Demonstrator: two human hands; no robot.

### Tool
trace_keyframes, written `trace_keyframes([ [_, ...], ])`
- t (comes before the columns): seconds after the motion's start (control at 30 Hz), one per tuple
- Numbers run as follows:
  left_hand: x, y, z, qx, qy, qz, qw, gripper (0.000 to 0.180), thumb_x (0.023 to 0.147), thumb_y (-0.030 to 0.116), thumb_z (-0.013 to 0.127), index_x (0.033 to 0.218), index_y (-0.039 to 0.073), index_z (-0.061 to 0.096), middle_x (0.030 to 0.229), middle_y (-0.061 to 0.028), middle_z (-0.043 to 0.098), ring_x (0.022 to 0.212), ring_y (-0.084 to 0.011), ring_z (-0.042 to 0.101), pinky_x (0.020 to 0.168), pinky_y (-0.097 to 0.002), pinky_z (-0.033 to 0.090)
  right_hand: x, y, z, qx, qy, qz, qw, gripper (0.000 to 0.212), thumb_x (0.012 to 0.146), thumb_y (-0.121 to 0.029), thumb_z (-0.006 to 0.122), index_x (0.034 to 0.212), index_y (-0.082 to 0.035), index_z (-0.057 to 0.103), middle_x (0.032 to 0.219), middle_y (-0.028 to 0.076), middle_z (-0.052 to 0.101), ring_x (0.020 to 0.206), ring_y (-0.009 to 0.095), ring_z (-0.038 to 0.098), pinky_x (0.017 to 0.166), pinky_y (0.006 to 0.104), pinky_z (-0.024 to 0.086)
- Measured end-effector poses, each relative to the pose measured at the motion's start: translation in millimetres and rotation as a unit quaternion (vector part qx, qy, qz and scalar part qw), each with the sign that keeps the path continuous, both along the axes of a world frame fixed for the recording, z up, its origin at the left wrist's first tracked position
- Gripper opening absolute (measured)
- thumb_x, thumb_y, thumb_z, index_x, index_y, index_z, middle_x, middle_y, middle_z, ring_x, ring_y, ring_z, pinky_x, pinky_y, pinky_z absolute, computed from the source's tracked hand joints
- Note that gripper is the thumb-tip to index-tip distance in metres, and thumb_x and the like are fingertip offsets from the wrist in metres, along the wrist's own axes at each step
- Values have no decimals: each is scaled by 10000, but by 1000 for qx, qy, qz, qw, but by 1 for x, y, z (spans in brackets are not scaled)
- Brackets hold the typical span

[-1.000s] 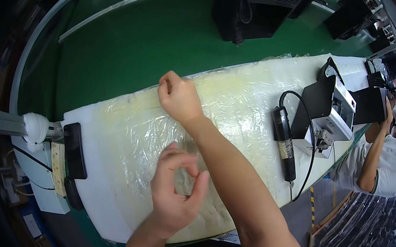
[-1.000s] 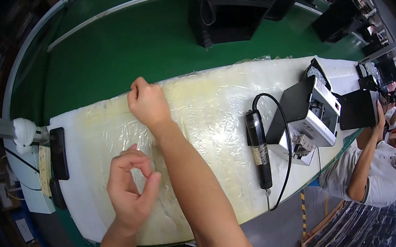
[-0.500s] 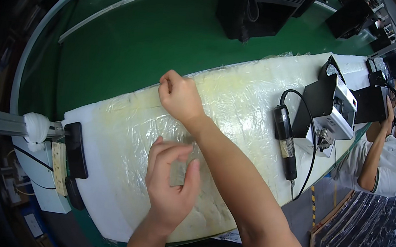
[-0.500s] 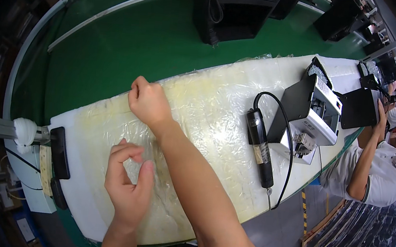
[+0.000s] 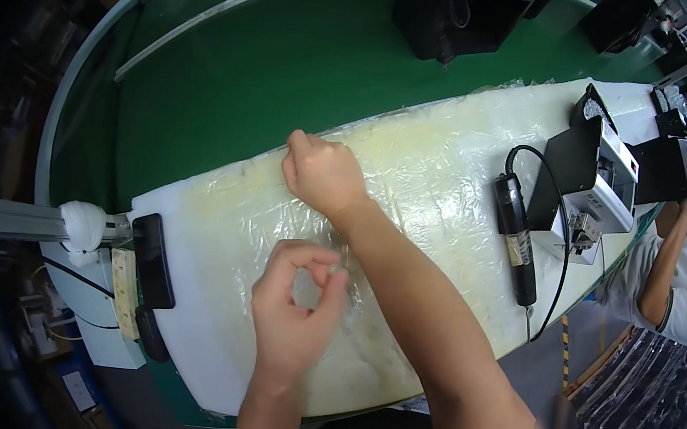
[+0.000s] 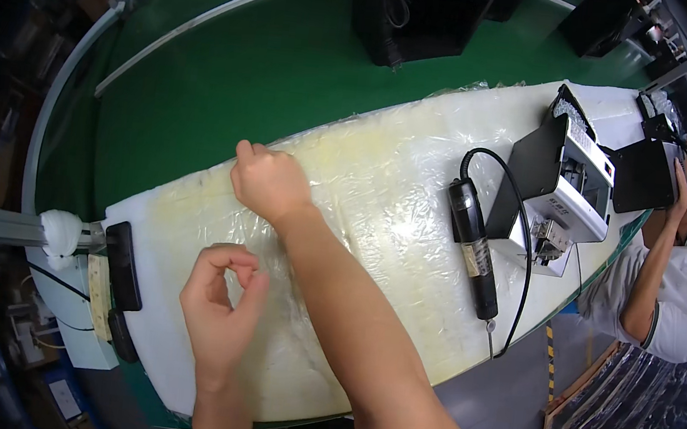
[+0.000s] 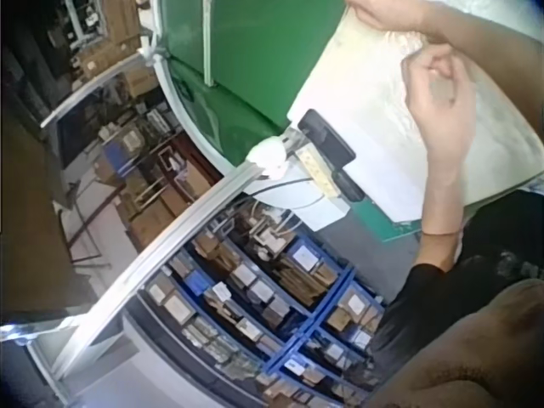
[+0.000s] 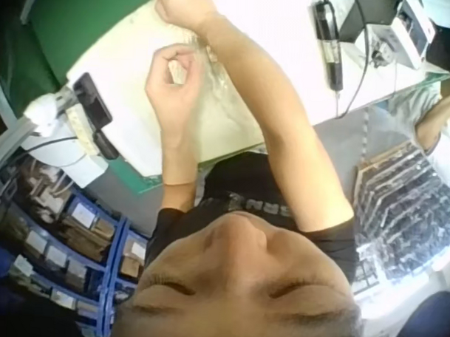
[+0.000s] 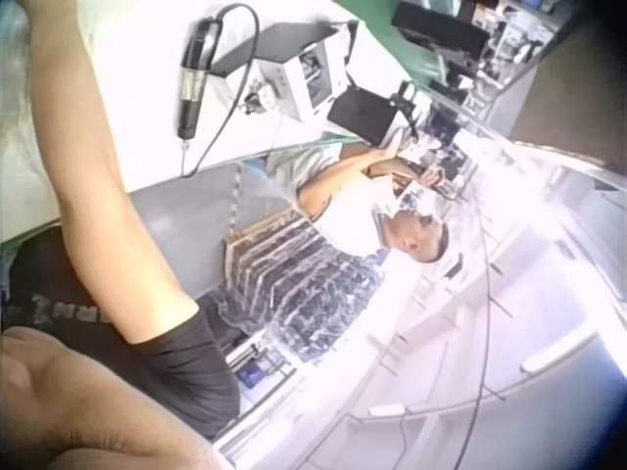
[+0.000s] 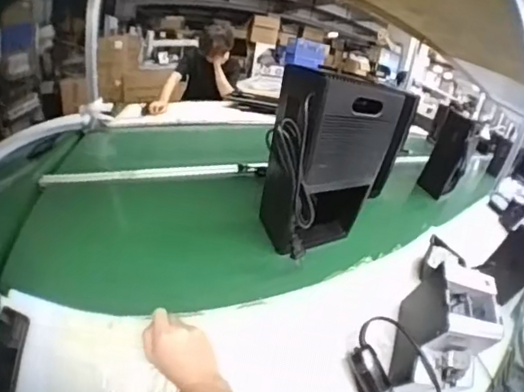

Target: Use an electric screwdriver to secure screws into the base of an electronic device enclosure.

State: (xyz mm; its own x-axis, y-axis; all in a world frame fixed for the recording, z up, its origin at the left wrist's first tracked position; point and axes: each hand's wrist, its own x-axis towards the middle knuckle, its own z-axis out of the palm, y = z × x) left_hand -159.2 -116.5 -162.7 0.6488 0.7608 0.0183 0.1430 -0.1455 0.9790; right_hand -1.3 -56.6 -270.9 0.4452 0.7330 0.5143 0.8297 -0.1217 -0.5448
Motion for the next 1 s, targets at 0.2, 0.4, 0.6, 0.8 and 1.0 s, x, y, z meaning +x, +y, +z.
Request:
trace_keyframes([
  [0.2,6,-5,11,151,25,-176,972,505,742,-81,650,1239,-18,584,1008,-137,621,1299,-349,509,1138,-525,270,0,1,-1,-3,16,2,1000,74,798,-54,599,789,-15,537,665,158,630,546,355,622,506,425,527],
  [0.4,6,-4,6,163,-73,-92,980,723,701,-122,607,1396,-13,442,1531,-242,326,1468,-334,256,1185,-473,185,0,0,0,1,30,4,1000,73,811,-67,595,801,-15,546,660,163,632,554,355,625,536,429,535],
  [0.6,2,-1,-2,111,-38,-104,988,355,721,-101,660,1060,1,623,904,-65,592,898,-174,554,1122,-426,319,1,0,0,-4,21,-1,1000,82,813,-67,595,792,-10,540,654,166,629,549,351,625,521,427,530],
  [0.8,15,-6,3,140,20,-124,982,202,737,-81,706,907,23,675,757,-57,569,770,-198,557,883,-352,461,2,1,0,-1,18,-2,1000,83,815,-59,592,780,-10,536,645,166,625,542,351,623,509,423,528],
  [1.0,10,-5,5,124,68,-129,981,184,749,-40,728,903,40,668,750,-49,573,770,-223,570,782,-352,477,2,1,0,-4,15,2,1000,99,803,-83,591,758,-20,530,651,167,631,547,331,649,503,413,545],
])
